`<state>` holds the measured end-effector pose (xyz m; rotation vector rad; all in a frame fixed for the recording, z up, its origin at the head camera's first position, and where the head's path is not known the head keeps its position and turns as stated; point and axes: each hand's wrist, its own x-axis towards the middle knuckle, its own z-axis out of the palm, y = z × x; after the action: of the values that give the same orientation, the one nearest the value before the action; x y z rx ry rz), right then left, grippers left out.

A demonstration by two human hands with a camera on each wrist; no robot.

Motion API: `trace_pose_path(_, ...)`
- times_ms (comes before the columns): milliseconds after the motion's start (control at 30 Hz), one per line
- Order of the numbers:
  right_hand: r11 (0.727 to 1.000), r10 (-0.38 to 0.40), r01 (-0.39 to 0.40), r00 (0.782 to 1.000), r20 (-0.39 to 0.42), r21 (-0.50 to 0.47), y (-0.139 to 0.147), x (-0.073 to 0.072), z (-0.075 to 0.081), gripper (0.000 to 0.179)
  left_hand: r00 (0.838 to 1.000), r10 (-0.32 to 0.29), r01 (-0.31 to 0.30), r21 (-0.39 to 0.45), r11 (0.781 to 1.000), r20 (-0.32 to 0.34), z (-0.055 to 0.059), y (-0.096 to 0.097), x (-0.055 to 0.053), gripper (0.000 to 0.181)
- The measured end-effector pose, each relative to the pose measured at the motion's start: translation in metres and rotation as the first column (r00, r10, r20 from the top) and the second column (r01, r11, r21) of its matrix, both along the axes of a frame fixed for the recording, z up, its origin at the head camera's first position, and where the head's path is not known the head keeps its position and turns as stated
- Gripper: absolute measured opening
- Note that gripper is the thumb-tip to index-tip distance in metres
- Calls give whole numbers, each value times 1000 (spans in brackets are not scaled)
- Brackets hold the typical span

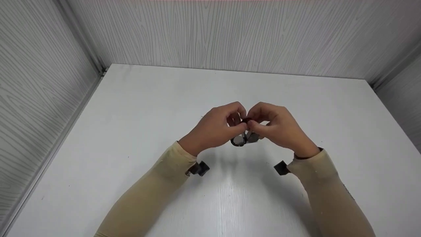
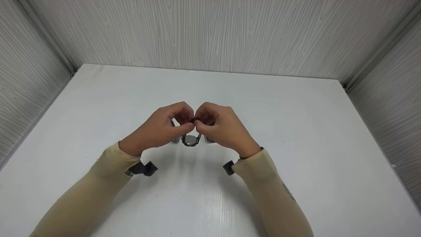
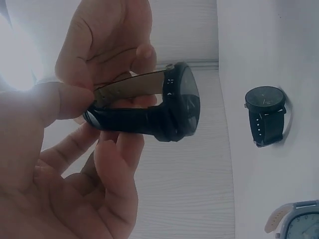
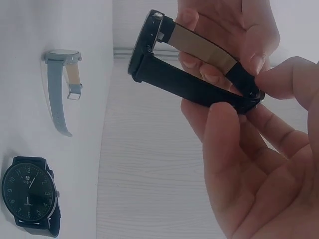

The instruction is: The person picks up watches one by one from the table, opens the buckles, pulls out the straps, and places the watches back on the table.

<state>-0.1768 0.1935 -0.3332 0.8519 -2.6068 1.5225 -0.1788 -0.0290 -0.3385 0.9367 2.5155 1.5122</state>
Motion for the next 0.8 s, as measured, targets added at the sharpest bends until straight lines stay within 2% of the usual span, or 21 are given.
trace_pose_path(167, 999, 19, -18, 999, 27, -31, 2, 1, 2, 10, 999, 4, -4, -7, 1000, -33, 3, 1, 2, 11)
trace_pose_path(367, 999, 13, -12, 1000, 10, -48, 2, 1, 3, 14, 998, 16, -17, -20, 1000, -65, 4, 2, 2, 13)
trace_pose_path(600, 1000, 8, -8, 1000, -6, 9, 0, 0, 1, 10, 1000, 6, -6, -64, 998, 9, 4, 1, 1, 15)
trace_pose_path(800, 999, 31, -32, 999, -40, -10, 1, -1, -2, 12, 998, 30, -26, -79, 997, 58, 6, 1, 2, 19)
